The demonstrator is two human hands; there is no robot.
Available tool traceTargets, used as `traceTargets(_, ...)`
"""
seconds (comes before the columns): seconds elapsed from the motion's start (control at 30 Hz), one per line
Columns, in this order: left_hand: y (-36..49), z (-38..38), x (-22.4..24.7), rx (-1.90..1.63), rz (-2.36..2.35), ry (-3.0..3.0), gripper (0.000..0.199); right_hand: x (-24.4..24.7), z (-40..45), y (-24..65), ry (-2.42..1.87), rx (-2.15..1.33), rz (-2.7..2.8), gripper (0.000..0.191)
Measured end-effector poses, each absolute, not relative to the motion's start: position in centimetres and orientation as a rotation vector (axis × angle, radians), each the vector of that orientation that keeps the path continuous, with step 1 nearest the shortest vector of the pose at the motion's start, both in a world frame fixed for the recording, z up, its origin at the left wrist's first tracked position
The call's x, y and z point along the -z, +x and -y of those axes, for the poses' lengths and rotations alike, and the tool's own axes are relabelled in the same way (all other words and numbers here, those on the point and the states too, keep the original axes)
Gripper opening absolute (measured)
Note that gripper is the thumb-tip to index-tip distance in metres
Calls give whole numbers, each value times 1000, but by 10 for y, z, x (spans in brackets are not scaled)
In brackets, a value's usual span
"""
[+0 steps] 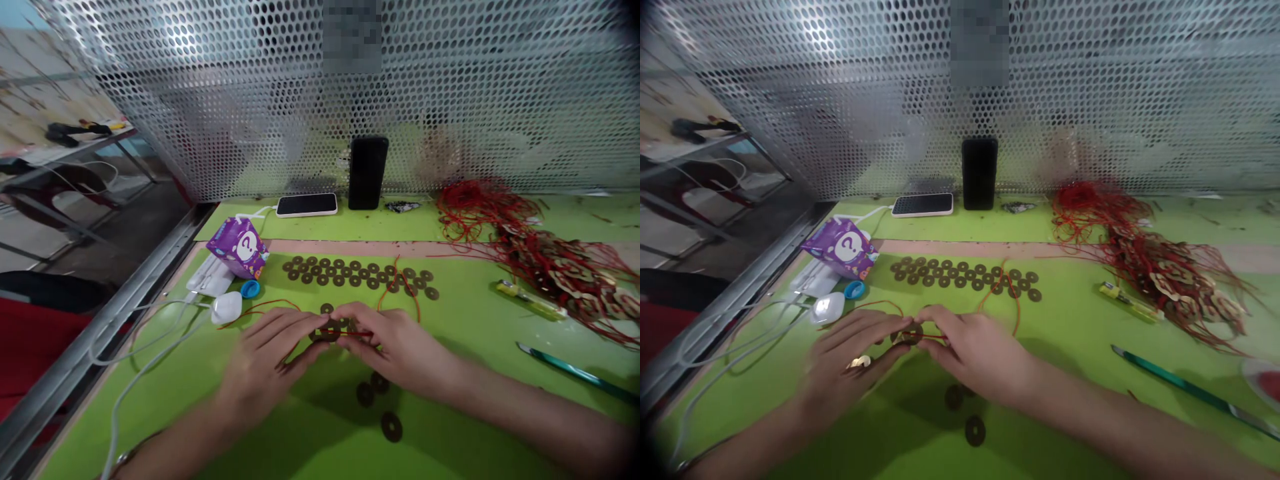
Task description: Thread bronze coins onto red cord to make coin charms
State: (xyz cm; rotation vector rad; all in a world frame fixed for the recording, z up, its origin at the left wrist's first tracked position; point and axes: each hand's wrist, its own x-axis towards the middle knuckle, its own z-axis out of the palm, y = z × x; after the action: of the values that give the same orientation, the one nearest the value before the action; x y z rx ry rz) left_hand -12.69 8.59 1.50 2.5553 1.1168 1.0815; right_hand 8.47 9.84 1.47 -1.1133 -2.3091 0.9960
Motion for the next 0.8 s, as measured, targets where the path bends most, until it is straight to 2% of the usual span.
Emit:
traceTargets(0.27,-128,-85,-12,-1068,-1126,2495,25,-9,-99,86,-1024,-735,2379,20)
traceTargets(0.47,-129,-86,-16,-1017,-1169,2436,17,-9,-100,86,-984,-718,2399,20)
traceTargets(0.8,-132,-83,-15,-994,-1098,2435,16,-10,-99,85,-958,-629,2392,18)
